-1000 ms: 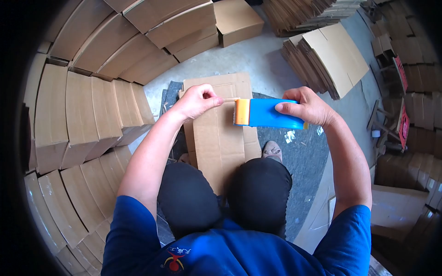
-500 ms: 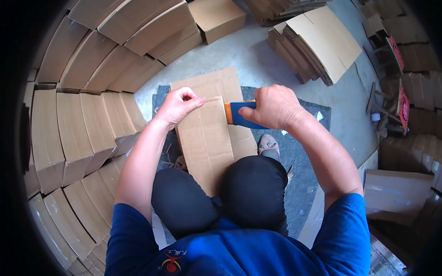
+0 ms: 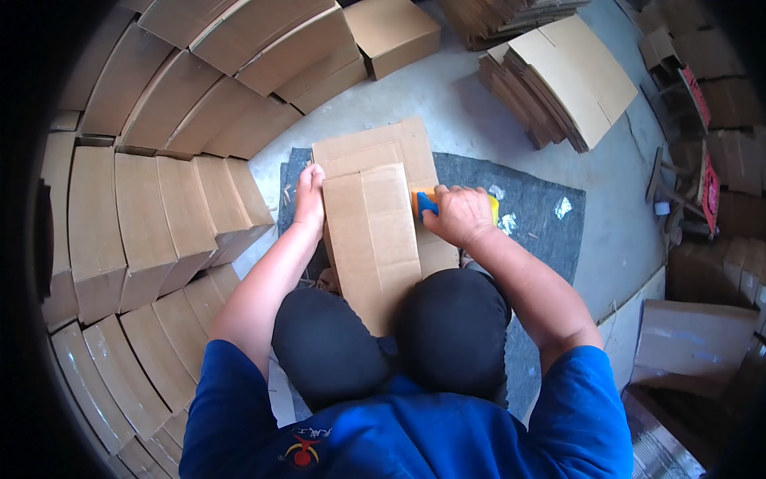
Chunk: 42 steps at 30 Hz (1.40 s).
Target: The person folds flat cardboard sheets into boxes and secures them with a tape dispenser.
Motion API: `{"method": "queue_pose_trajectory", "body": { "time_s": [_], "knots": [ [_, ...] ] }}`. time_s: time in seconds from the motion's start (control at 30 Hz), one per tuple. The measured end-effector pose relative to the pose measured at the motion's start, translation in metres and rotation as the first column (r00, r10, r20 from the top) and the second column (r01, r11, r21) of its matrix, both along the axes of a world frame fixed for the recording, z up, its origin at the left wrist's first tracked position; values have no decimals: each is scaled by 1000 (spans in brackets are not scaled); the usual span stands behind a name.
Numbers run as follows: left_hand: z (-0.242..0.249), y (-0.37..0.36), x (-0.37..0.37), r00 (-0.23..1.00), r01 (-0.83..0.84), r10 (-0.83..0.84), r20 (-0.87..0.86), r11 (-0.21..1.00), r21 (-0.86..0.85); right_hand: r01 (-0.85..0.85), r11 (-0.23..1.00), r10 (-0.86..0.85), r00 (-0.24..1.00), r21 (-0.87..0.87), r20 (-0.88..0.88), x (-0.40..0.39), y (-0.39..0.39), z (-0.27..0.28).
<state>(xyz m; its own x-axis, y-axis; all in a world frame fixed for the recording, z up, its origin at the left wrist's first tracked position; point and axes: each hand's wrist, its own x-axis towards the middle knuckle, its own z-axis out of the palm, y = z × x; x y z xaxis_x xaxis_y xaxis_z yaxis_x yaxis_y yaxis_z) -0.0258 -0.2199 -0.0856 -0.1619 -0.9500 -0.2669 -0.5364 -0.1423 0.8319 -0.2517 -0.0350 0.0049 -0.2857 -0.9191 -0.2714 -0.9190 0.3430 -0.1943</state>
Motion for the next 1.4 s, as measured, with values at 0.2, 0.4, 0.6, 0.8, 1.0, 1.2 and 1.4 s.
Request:
{"method": "queue_pose_trajectory", "body": {
  "time_s": [0.2,0.4,0.6,0.8,1.0,1.2,1.4],
  "knots": [
    [88,0,24,980,125,-135,-145,989,-75,464,858,-276,778,-221,564,-58,48,82],
    [268,101,-9,714,554,-364,-598,816,165,428,770,161,587,-474,793,-49,98,188],
    [310,159,15,494,636,-303,-815,765,102,290,752,275,678,-592,682,-1,123,232],
    [300,186,46,415,658,28,-910,681,321,279,791,328,559,-545,762,13,139,227],
    [257,212,57,448,515,260,-856,708,484,170,873,299,556,-458,776,38,136,219],
    [199,239,68,451,454,312,-836,727,515,136,929,224,535,-344,815,45,145,178],
    [177,268,75,653,292,239,-718,796,530,68,980,113,588,-188,801,48,156,167]
  ]
}}
